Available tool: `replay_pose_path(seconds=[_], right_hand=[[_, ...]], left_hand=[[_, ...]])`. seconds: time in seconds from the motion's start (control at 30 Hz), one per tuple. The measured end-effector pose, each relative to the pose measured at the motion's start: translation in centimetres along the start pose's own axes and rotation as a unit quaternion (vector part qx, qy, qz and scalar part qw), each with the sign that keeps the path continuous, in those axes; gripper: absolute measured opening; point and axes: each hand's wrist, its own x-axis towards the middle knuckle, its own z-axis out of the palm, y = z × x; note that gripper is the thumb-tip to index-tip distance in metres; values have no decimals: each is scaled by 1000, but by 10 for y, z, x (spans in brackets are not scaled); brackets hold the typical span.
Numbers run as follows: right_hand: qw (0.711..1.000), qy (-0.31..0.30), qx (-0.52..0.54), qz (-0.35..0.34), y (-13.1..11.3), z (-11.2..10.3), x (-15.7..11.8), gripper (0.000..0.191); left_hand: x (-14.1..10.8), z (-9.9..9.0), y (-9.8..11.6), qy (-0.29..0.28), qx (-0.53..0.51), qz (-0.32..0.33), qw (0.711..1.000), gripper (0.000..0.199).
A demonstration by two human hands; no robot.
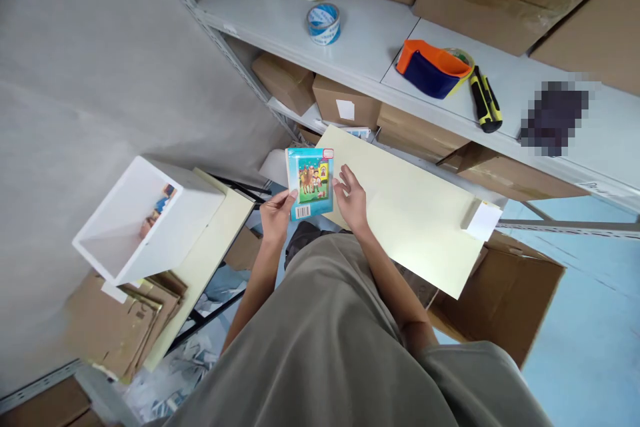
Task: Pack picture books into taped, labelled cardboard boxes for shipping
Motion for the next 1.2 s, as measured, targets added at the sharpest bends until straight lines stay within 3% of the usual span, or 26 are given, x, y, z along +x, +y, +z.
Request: replay_pose_path(seconds=[0.1, 0.17, 0.23, 0.3, 0.43, 0.57, 0.63, 0.73, 0.87, 0.93, 1.03, 1.13, 1.2], right_hand=[[998, -62, 15, 7, -5, 11, -8, 75], [995, -98, 8, 2, -10, 16, -12, 65], [996, -91, 2, -3, -13, 16, -13, 58], [997, -80, 17, 7, -14, 9, -9, 58], [989, -120, 66, 52, -14, -12, -6, 58], [983, -154, 70, 76, -20, -25, -10, 59], [984, -165, 49, 40, -25, -29, -10, 55], [981, -185, -4, -60, -33, -35, -6, 40], [966, -209, -55, -141, -39, -38, -3, 30], [961, -219, -61, -156, -40, -38, -4, 31], [966, -209, -57, -142, -39, -36, -5, 38], [981, -169, -44, -86, -35, -36, -4, 63], [986, -160, -33, -38, -33, -39, -1, 69]], left_hand=[[-11, 16, 10, -13, 69, 81, 994, 35], [-17, 25, 15, -70, 115, 132, 982, 31], [-18, 28, 15, -131, 134, 153, 970, 33], [-11, 22, 12, -139, 119, 140, 973, 39], [16, -5, -3, -52, 88, 70, 992, 61], [27, -24, -9, -131, 4, -9, 991, 71], [24, -26, -6, -137, -2, 24, 990, 56], [16, -27, 5, -102, 45, 128, 986, 24], [13, -33, 16, -111, 64, 189, 974, 16], [14, -36, 17, -127, 40, 180, 975, 17], [14, -38, 14, -108, -10, 129, 986, 27], [14, -40, 12, -95, -32, 89, 991, 30], [14, -42, 13, -123, -12, 78, 989, 25]])
